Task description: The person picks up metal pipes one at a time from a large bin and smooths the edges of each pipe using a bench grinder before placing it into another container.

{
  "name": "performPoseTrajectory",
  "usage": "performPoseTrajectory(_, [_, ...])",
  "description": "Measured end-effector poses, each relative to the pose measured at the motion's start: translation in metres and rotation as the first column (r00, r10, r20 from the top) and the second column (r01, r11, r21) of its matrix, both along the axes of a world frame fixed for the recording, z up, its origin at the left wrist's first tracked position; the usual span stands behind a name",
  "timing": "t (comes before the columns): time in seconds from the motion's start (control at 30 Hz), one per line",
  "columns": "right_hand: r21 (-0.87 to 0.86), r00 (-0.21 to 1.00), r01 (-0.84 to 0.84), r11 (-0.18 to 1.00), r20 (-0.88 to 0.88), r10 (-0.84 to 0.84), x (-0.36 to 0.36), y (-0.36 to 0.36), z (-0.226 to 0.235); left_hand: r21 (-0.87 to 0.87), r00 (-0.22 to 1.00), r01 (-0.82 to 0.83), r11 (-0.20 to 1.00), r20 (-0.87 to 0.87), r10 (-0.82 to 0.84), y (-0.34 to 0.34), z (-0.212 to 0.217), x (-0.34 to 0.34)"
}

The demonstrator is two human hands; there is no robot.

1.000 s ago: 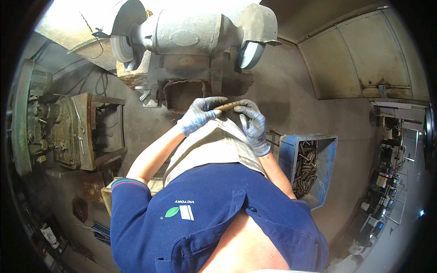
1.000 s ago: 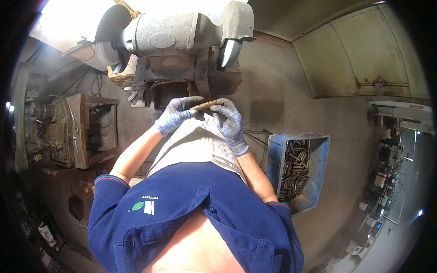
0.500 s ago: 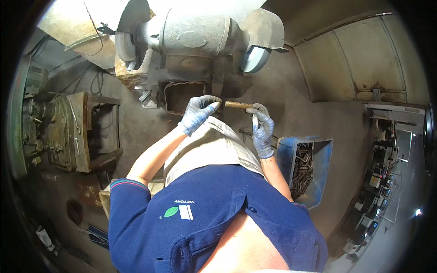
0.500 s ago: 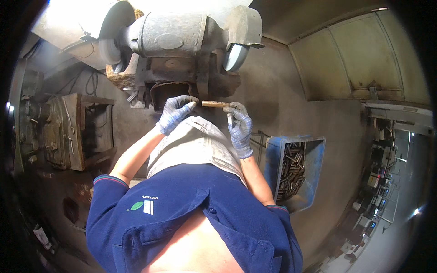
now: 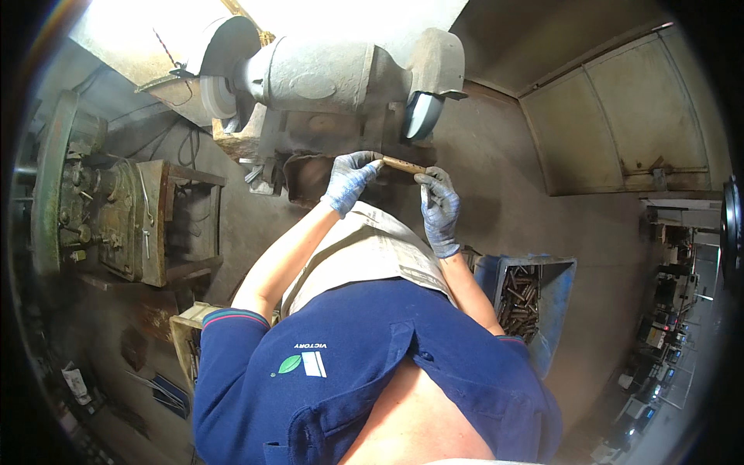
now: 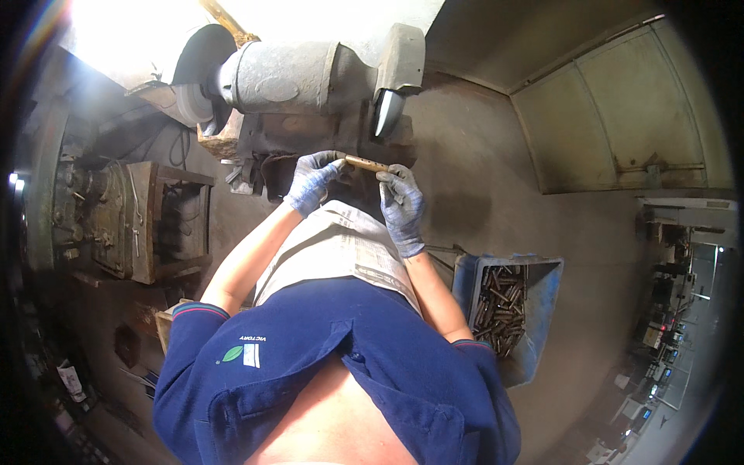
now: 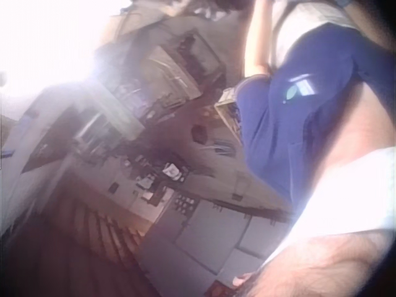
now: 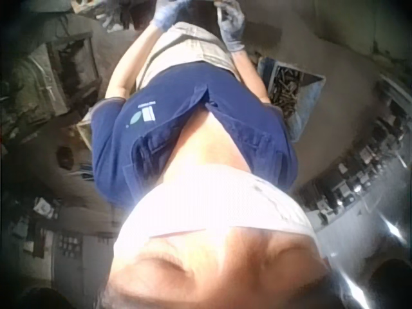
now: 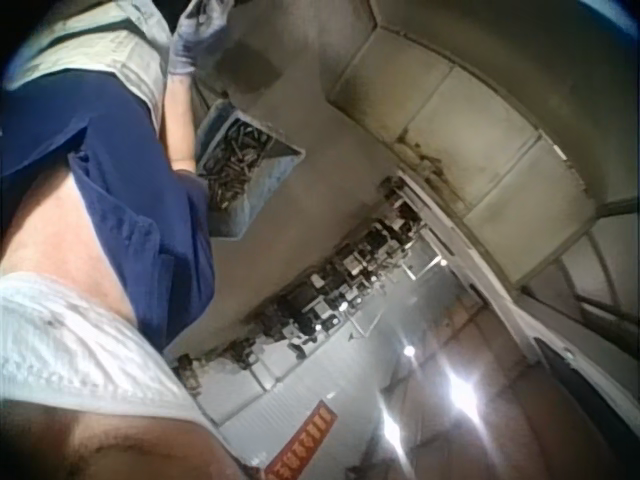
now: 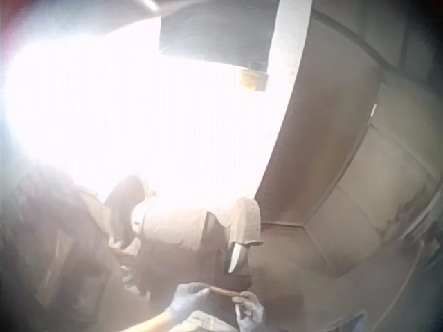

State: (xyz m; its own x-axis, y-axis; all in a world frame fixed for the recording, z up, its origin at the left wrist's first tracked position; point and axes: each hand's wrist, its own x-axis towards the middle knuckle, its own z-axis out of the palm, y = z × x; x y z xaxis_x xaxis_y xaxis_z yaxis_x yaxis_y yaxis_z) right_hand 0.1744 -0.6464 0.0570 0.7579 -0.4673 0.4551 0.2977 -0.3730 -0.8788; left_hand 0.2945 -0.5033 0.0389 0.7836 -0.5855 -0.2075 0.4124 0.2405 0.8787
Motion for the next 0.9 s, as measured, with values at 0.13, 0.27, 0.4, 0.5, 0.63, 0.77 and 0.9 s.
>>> performPoseTrajectory(0.13, [0.032,0.998,0.011,0.999,-0.055,-0.009,0.001,-0.021,-0.011,0.011,0.999,0.006,1.000,0.040,-0.007,-0.016,-0.002,-0.001])
performPoseTrajectory(0.27, [0.249,0.994,-0.016,0.968,-0.102,0.043,0.007,-0.034,-0.024,0.096,0.992,-0.048,0.994,0.119,0.036,-0.031,-0.012,0.005])
performPoseTrajectory(0.4, [0.184,0.989,-0.098,0.978,-0.096,0.117,0.011,-0.054,-0.043,0.066,0.995,-0.092,0.994,0.036,0.090,-0.048,-0.007,0.002])
performPoseTrajectory(0.5, [0.162,0.993,-0.046,0.986,-0.102,0.063,0.018,-0.064,-0.056,0.030,0.993,-0.110,0.993,-0.036,0.111,-0.062,-0.015,0.005])
performPoseTrajectory(0.63, [0.159,0.991,-0.034,0.987,-0.123,0.054,0.021,-0.076,-0.063,0.029,0.976,-0.160,0.987,-0.144,0.163,-0.079,-0.023,0.004])
performPoseTrajectory(0.77, [0.100,0.986,0.010,0.995,-0.165,0.007,0.024,-0.080,-0.066,0.058,0.978,-0.165,0.985,-0.121,0.171,-0.086,-0.025,0.005])
performPoseTrajectory(0.9, [0.183,0.989,0.030,0.983,-0.147,-0.003,0.028,-0.075,-0.066,0.084,0.970,-0.196,0.977,-0.130,0.205,-0.089,-0.023,0.008])
